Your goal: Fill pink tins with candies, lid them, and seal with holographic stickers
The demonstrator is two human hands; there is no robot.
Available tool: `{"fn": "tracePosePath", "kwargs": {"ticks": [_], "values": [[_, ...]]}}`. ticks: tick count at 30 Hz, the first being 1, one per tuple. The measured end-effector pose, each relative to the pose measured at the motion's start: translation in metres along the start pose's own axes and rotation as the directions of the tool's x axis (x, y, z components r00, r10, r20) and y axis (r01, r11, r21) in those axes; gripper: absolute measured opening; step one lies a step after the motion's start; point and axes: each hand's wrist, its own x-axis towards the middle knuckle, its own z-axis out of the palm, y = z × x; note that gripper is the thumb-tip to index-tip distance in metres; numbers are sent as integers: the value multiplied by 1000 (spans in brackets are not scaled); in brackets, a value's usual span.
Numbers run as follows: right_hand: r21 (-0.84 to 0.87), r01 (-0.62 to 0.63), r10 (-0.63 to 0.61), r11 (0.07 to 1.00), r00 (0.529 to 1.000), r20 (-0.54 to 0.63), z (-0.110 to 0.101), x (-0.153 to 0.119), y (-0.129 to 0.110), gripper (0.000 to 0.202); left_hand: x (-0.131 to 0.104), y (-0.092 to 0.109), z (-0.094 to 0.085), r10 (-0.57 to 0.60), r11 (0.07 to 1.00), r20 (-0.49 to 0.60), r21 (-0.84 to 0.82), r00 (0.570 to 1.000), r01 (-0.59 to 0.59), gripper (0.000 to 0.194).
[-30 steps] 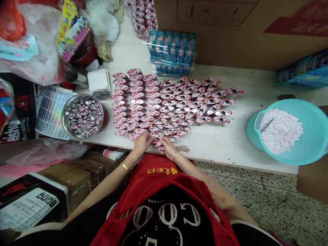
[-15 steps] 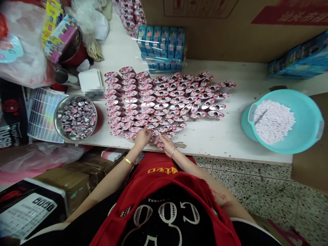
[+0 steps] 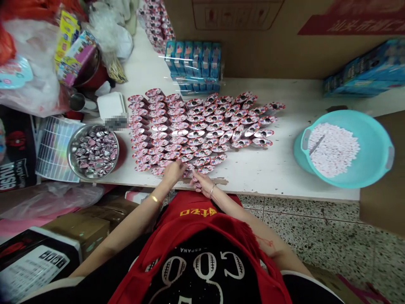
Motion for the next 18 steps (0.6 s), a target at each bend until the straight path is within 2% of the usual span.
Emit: {"fn": "tracePosePath", "kwargs": {"ticks": [1, 3, 5, 8, 12, 15, 18], "values": [[10, 7, -7, 1000, 1000, -12, -1, -1, 0, 58, -8, 0, 5, 103, 990, -8, -101, 995, -103, 28], [39, 30, -28, 999, 999, -38, -3, -4, 0, 56, -23, 3, 18, 302, 905, -31, -303, 953, -297, 20], [65, 49, -45, 997, 997, -59, -6, -7, 1, 52, -32, 9, 30, 385, 827, -81, -412, 919, -382, 11], [97, 80, -70, 992, 992, -106, -13, -12, 1, 50, -31, 26, 40, 353, 817, -136, -437, 926, -376, 4], [133, 139, -113, 981, 977, -183, -24, -16, -2, 53, -22, 50, 43, 394, 815, -95, -423, 914, -396, 5], [115, 160, -134, 980, 969, -207, -30, -18, -4, 55, -21, 61, 42, 431, 833, -68, -352, 900, -426, 2], [-12, 124, -123, 992, 963, -242, -39, -20, -2, 56, -20, 64, 39, 315, 899, -98, -288, 944, -330, 5]]}}
